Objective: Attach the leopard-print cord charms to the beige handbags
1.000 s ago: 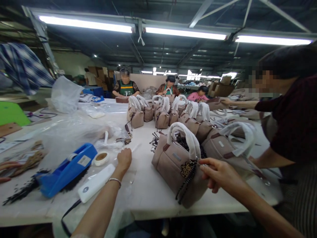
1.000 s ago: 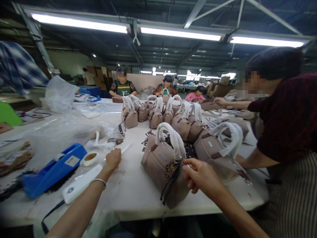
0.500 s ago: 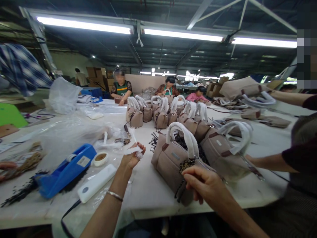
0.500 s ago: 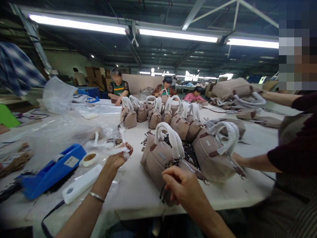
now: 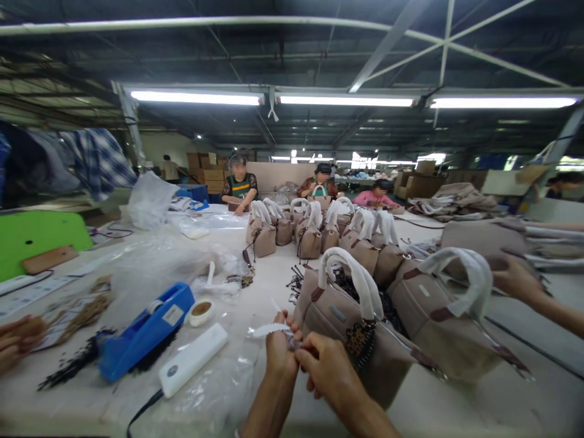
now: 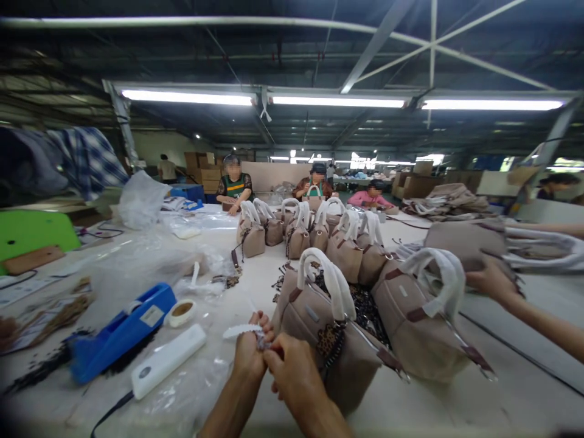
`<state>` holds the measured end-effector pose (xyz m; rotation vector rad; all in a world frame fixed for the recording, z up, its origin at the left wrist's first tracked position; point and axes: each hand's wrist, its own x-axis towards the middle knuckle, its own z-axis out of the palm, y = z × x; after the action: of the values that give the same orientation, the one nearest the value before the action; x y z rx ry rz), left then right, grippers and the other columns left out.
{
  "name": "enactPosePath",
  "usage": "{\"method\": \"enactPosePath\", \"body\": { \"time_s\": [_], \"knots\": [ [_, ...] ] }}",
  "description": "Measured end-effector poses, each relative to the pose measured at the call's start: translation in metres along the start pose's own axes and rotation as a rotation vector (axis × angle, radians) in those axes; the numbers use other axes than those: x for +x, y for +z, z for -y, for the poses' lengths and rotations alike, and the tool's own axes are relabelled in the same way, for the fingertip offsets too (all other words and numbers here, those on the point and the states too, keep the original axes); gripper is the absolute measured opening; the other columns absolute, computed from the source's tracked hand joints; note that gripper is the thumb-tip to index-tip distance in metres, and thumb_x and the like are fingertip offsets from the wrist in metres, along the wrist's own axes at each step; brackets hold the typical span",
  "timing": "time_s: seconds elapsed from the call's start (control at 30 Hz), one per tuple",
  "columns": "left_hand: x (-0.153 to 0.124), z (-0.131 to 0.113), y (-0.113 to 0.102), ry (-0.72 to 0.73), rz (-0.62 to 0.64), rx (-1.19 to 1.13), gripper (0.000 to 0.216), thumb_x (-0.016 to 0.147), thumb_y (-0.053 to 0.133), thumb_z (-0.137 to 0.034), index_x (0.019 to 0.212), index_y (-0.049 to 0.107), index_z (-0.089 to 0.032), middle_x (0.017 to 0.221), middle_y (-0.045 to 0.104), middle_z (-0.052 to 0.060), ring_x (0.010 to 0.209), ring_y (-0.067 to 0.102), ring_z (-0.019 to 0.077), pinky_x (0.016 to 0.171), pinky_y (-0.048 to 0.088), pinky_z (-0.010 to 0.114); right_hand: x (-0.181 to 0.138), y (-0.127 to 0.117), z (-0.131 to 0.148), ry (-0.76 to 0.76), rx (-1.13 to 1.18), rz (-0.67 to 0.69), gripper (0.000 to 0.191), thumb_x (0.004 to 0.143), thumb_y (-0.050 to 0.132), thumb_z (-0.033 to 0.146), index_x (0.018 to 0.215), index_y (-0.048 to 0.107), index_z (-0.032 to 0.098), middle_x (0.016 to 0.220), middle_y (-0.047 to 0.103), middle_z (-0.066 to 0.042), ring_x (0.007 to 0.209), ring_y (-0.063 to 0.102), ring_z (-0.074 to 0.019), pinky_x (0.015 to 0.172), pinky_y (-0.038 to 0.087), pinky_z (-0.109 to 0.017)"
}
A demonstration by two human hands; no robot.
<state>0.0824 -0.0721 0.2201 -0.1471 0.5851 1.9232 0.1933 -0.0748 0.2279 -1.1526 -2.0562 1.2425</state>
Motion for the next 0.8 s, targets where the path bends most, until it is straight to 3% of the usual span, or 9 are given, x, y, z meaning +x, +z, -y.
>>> {"method": "enactPosePath", "body": {
  "time_s": [0.13, 0.27, 0.47, 0.67, 0.8],
  "knots": [
    [-0.001, 0.003, -0.004, -0.008, -0.012, -0.06, 0.025, 0.098, 0.038, -0.019, 0.074, 0.046, -0.018, 0.052, 0.034, -0.008, 0.032, 0.032, 0.0046, 0.028, 0.022, 0.013, 0.003, 0.002, -0.011, 0.011, -0.031, -0.029, 0.023, 0.081, 0.056, 0.038, 0.074, 0.059, 0.016, 0.055, 0.059, 0.001, 0.038, 0.057, -0.0111, 0.029, 0.034, -0.015],
    [0.0, 0.006, -0.01, -0.037, 0.001, -0.079, 0.024, 0.097, 0.039, -0.018, 0.074, 0.045, -0.018, 0.052, 0.033, -0.008, 0.032, 0.031, 0.0044, 0.028, 0.021, 0.014, 0.004, 0.004, -0.017, 0.118, 0.105, 0.083, 0.024, 0.08, 0.055, 0.039, 0.075, 0.058, 0.015, 0.059, 0.061, 0.0, 0.036, 0.057, -0.0115, 0.028, 0.039, -0.016],
    [-0.002, 0.013, -0.017, 0.012, 0.031, -0.031, 0.018, 0.09, 0.052, -0.016, 0.073, 0.046, -0.019, 0.052, 0.037, -0.007, 0.039, 0.043, 0.0074, 0.038, 0.039, 0.017, 0.007, 0.01, -0.02, 0.119, 0.086, 0.03, 0.017, 0.076, 0.059, 0.032, 0.069, 0.055, 0.017, 0.056, 0.06, 0.002, 0.037, 0.059, -0.0117, 0.029, 0.039, -0.016],
    [0.005, 0.007, -0.029, -0.081, 0.059, -0.072, 0.023, 0.094, 0.041, -0.014, 0.072, 0.045, -0.018, 0.052, 0.034, -0.008, 0.032, 0.028, 0.0039, 0.03, 0.02, 0.014, 0.002, 0.008, -0.02, 0.021, -0.021, 0.017, 0.017, 0.079, 0.054, 0.027, 0.065, 0.054, 0.018, 0.055, 0.059, 0.002, 0.039, 0.057, -0.0096, 0.034, 0.034, -0.015],
    [0.024, -0.011, -0.035, -0.062, 0.061, -0.053, 0.025, 0.094, 0.037, -0.012, 0.07, 0.043, -0.018, 0.053, 0.032, -0.007, 0.033, 0.028, 0.0041, 0.031, 0.018, 0.014, -0.013, -0.001, -0.011, -0.044, -0.072, 0.007, 0.018, 0.079, 0.05, 0.026, 0.062, 0.051, 0.02, 0.051, 0.057, 0.003, 0.042, 0.056, -0.0102, 0.041, 0.036, -0.017]
  ]
}}
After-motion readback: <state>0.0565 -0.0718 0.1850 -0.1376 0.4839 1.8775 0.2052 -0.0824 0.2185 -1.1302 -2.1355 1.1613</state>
